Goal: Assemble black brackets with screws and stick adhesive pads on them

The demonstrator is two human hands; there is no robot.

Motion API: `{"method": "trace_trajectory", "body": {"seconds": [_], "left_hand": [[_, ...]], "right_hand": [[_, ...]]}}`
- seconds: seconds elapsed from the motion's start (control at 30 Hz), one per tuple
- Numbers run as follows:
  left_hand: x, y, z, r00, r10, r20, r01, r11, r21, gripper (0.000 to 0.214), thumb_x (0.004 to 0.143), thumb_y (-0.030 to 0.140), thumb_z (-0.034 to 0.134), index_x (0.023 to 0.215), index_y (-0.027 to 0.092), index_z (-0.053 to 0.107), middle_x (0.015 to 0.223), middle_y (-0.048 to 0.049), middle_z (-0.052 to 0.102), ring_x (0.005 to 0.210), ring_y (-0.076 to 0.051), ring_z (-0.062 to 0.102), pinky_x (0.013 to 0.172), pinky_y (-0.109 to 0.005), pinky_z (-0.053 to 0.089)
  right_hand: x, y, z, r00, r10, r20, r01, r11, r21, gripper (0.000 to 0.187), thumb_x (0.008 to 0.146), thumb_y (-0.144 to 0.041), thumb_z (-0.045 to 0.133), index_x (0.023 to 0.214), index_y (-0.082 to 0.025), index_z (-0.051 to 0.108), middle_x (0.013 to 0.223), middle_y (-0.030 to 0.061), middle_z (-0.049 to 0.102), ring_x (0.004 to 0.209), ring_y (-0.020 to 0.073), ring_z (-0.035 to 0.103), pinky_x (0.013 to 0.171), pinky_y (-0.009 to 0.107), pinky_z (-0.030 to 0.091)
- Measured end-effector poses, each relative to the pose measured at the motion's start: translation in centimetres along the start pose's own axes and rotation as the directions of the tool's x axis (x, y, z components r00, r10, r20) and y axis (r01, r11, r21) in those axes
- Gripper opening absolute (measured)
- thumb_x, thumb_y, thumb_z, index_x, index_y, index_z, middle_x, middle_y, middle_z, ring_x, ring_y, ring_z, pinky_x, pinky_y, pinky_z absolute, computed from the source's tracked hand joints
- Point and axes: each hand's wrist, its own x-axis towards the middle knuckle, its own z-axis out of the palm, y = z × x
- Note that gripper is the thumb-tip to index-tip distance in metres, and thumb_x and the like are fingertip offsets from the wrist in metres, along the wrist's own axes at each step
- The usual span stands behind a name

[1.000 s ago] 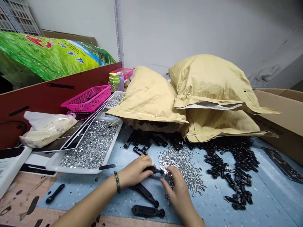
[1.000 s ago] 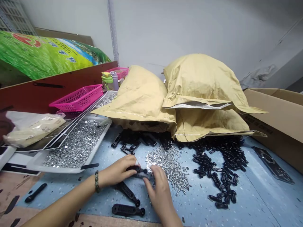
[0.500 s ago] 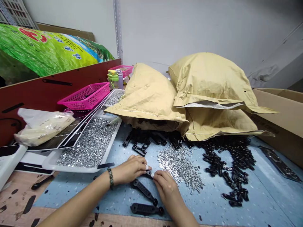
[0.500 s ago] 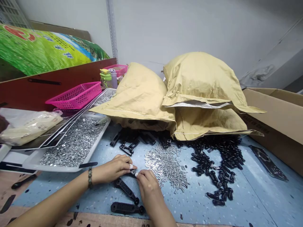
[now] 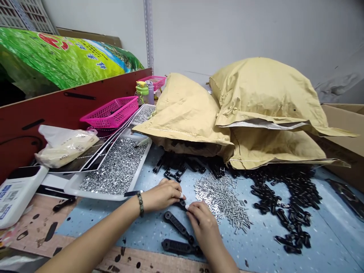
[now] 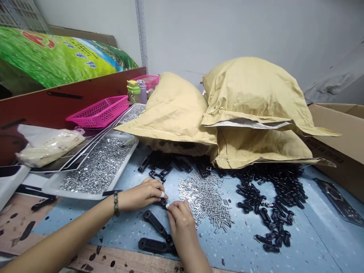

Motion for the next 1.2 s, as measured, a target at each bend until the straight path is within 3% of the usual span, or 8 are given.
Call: {"method": "trace_trajectory", "body": {"seconds": [0.33, 0.47, 0.63, 0.7, 0.8, 0.87, 0.93, 1.2], "left_hand": [[-0.3, 0.7, 1.4, 0.999, -0.049, -0.018, 0.049, 0.999, -0.017, 0.023, 0.094, 0.027, 0.048, 0.102, 0.03, 0.069, 0.097, -0.0024, 0.065, 0.095, -0.022, 0.055, 0.088, -0.035, 0.03], [-1.4, 2.0, 1.7, 0.998, -0.056, 0.032, 0.056, 0.998, -0.002, 0.021, 0.09, 0.02, 0.053, 0.098, 0.029, 0.07, 0.092, -0.0025, 0.065, 0.091, -0.022, 0.058, 0.087, -0.037, 0.032], [-2.3, 3.5, 1.9, 0.991, -0.132, -0.016, 0.127, 0.977, -0.17, 0.034, 0.082, 0.018, 0.061, 0.114, 0.029, 0.063, 0.106, -0.0043, 0.062, 0.104, -0.025, 0.054, 0.094, -0.038, 0.036], [-1.6, 3.6, 2.1, 0.964, -0.245, -0.104, 0.185, 0.898, -0.4, 0.036, 0.084, 0.025, 0.059, 0.12, 0.026, 0.058, 0.112, -0.0059, 0.059, 0.105, -0.024, 0.054, 0.093, -0.036, 0.04], [1.2, 3.4, 2.8, 0.891, -0.443, -0.103, 0.192, 0.572, -0.797, 0.037, 0.087, 0.04, 0.054, 0.119, 0.021, 0.053, 0.115, -0.008, 0.058, 0.102, -0.021, 0.056, 0.086, -0.034, 0.045], [3.8, 3.2, 3.6, 0.855, -0.506, -0.11, 0.129, 0.414, -0.901, 0.039, 0.086, 0.048, 0.053, 0.113, 0.019, 0.049, 0.111, -0.0076, 0.059, 0.102, -0.02, 0.056, 0.083, -0.031, 0.046], [6.2, 3.1, 4.3, 0.836, -0.527, -0.151, 0.083, 0.393, -0.916, 0.038, 0.087, 0.05, 0.05, 0.108, 0.019, 0.046, 0.103, -0.0062, 0.06, 0.099, -0.019, 0.057, 0.081, -0.029, 0.047], [9.1, 2.5, 3.0, 0.8, -0.555, -0.228, 0.116, 0.515, -0.849, 0.025, 0.085, 0.032, 0.048, 0.107, 0.02, 0.048, 0.092, -0.0039, 0.058, 0.089, -0.019, 0.056, 0.075, -0.027, 0.042]], "right_hand": [[-0.8, 0.8, -1.0, 0.998, -0.009, 0.069, 0.014, 0.997, -0.081, 0.015, 0.091, -0.019, 0.046, 0.089, -0.025, 0.06, 0.086, 0.0027, 0.063, 0.078, 0.0188, 0.063, 0.097, 0.051, 0.043], [4.4, 2.8, -1.4, 0.998, 0.023, -0.06, -0.036, 0.973, -0.228, 0.015, 0.09, -0.024, 0.047, 0.089, -0.022, 0.062, 0.091, 0.0073, 0.061, 0.087, 0.0223, 0.059, 0.078, 0.038, 0.052], [11.1, 5.7, -0.8, 0.975, 0.083, -0.205, -0.149, 0.933, -0.328, 0.016, 0.082, -0.021, 0.057, 0.095, -0.017, 0.064, 0.097, 0.0141, 0.059, 0.09, 0.0302, 0.054, 0.075, 0.047, 0.047], [10.9, 5.3, -0.8, 0.97, 0.08, -0.228, -0.157, 0.925, -0.345, 0.011, 0.08, -0.019, 0.059, 0.089, -0.017, 0.063, 0.094, 0.0129, 0.06, 0.087, 0.029, 0.053, 0.074, 0.046, 0.046], [8.0, 3.2, -1.2, 0.967, 0.048, -0.249, -0.138, 0.923, -0.36, 0.013, 0.081, -0.022, 0.058, 0.093, -0.017, 0.061, 0.098, 0.0114, 0.06, 0.088, 0.0263, 0.052, 0.077, 0.043, 0.045], [5.7, 1.8, -1.5, 0.974, -0.001, -0.224, -0.079, 0.934, -0.348, 0.015, 0.083, -0.023, 0.057, 0.097, -0.018, 0.059, 0.102, 0.0106, 0.061, 0.092, 0.0252, 0.052, 0.083, 0.043, 0.044], [4.0, 1.5, -2.0, 0.978, -0.01, -0.206, -0.056, 0.948, -0.314, 0.015, 0.085, -0.024, 0.055, 0.099, -0.02, 0.06, 0.106, 0.0095, 0.062, 0.096, 0.0246, 0.053, 0.087, 0.043, 0.043], [5.3, 12.8, -9.1, 0.841, 0.326, -0.431, -0.459, 0.853, -0.25, 0.031, 0.094, -0.032, 0.035, 0.097, -0.014, 0.06, 0.098, 0.0161, 0.061, 0.094, 0.0264, 0.056, 0.087, 0.044, 0.042]]}}
